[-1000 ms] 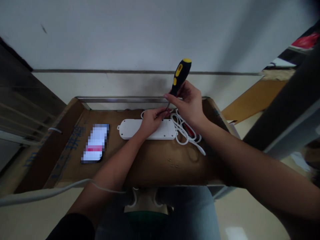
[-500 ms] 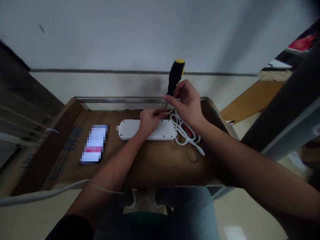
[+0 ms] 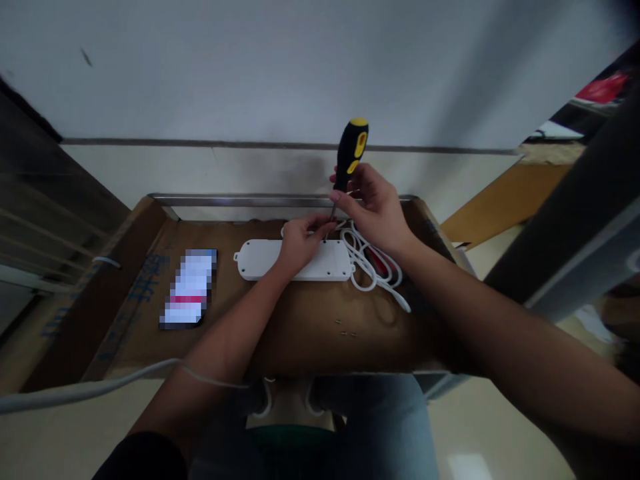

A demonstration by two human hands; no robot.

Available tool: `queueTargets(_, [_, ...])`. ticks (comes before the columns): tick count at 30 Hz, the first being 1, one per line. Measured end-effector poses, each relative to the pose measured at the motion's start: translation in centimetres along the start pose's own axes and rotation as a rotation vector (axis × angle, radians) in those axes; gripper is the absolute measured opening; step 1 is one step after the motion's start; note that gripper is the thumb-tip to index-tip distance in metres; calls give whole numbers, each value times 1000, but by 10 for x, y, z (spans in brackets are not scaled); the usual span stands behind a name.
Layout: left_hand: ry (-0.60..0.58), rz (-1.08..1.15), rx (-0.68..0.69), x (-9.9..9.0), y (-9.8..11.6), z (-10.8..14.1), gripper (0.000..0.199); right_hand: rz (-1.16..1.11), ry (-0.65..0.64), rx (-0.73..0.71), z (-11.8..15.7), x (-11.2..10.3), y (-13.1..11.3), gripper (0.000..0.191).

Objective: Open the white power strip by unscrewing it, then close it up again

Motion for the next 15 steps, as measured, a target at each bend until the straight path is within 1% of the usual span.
queueTargets(2, [8, -10, 0, 0, 2, 0, 17, 3, 99, -13, 1, -7, 1, 53])
queueTargets(4, [18, -33, 0, 0, 5, 1, 17, 28, 151, -20, 2, -12, 1, 45])
queueTargets(5, [27, -46, -4, -1, 6, 1, 17, 45, 155, -21, 3, -12, 0, 41])
queueTargets(7, [44, -78, -17, -3, 7, 2, 18, 58, 125, -14, 3, -11, -3, 33])
queueTargets(10, [48, -119, -16, -5, 8, 2, 20, 17, 13, 15, 1, -4, -7, 23])
queueTargets(13, [-1, -102, 35, -1, 14, 4, 22, -58, -110, 54, 1, 4, -7, 26])
queueTargets(15, [-49, -79, 79, 3, 18, 5, 23, -102, -147, 74, 2, 6, -6, 29])
Point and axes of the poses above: each hand's wrist, its own z-axis away from the middle knuckle, its own x-axis out of the palm, y = z × x, the point moved 10 cm from there along -z, towards the middle knuckle, and after that the axes turned 5 degrees about -z, right-handed, at the moved point
